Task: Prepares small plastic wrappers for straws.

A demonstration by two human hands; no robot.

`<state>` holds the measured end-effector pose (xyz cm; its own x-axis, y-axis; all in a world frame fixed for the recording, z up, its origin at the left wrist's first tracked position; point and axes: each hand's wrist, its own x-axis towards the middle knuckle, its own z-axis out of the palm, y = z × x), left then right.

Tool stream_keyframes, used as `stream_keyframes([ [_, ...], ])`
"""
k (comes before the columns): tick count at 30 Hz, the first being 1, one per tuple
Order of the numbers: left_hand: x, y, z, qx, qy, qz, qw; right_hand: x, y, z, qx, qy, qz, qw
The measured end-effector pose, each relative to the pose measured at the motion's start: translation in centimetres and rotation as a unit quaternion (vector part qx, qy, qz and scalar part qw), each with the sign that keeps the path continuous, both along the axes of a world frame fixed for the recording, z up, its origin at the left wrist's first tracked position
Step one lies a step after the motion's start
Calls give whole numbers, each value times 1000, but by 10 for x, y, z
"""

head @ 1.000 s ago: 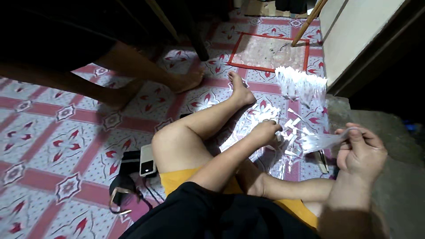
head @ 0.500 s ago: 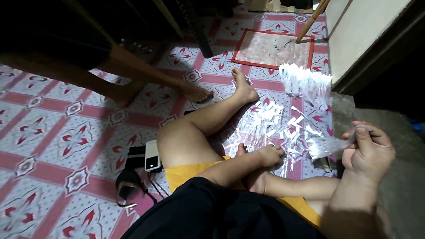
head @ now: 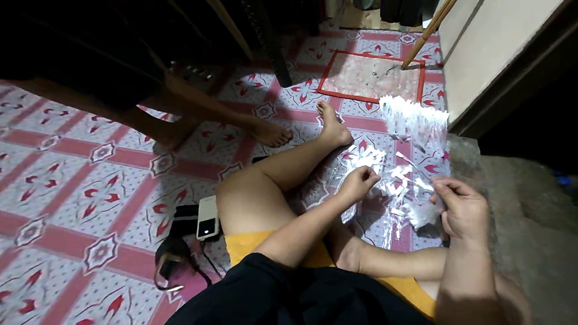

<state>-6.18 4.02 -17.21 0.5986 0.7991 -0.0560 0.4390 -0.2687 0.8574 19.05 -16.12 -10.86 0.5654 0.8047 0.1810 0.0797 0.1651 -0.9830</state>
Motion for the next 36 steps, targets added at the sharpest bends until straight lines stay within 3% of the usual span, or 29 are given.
stream_keyframes([
  [3, 12, -6, 0, -74, -86, 37, 993, -35, 15, 22, -61, 17, 5, 998],
  [5, 19, -15, -1, -73, -124, 35, 989, -55, 25, 23, -97, 24, -2, 995],
  [12, 26, -47, -1, 89, -110, -74, 987, -86, 46, -2, -95, 87, 13, 992],
  [15, 25, -46, -1, 113, -140, -108, 978, -81, 46, -3, -91, 89, 22, 992],
  [21, 23, -27, 45, -112, -332, -111, 930, -73, 40, 5, -61, 96, 84, 990],
  [25, 9, -16, 119, -205, -285, -171, 921, -71, 37, 0, -45, 88, 151, 983],
  [28, 7, -20, 147, -88, -198, -150, 965, -71, 36, 1, -47, 66, 153, 985],
  [32, 23, -24, 99, 118, -123, -147, 974, -78, 36, 2, -104, -24, 86, 991],
  [36, 25, -22, 74, 135, -51, -170, 975, -83, 42, -14, -164, -106, 33, 980],
])
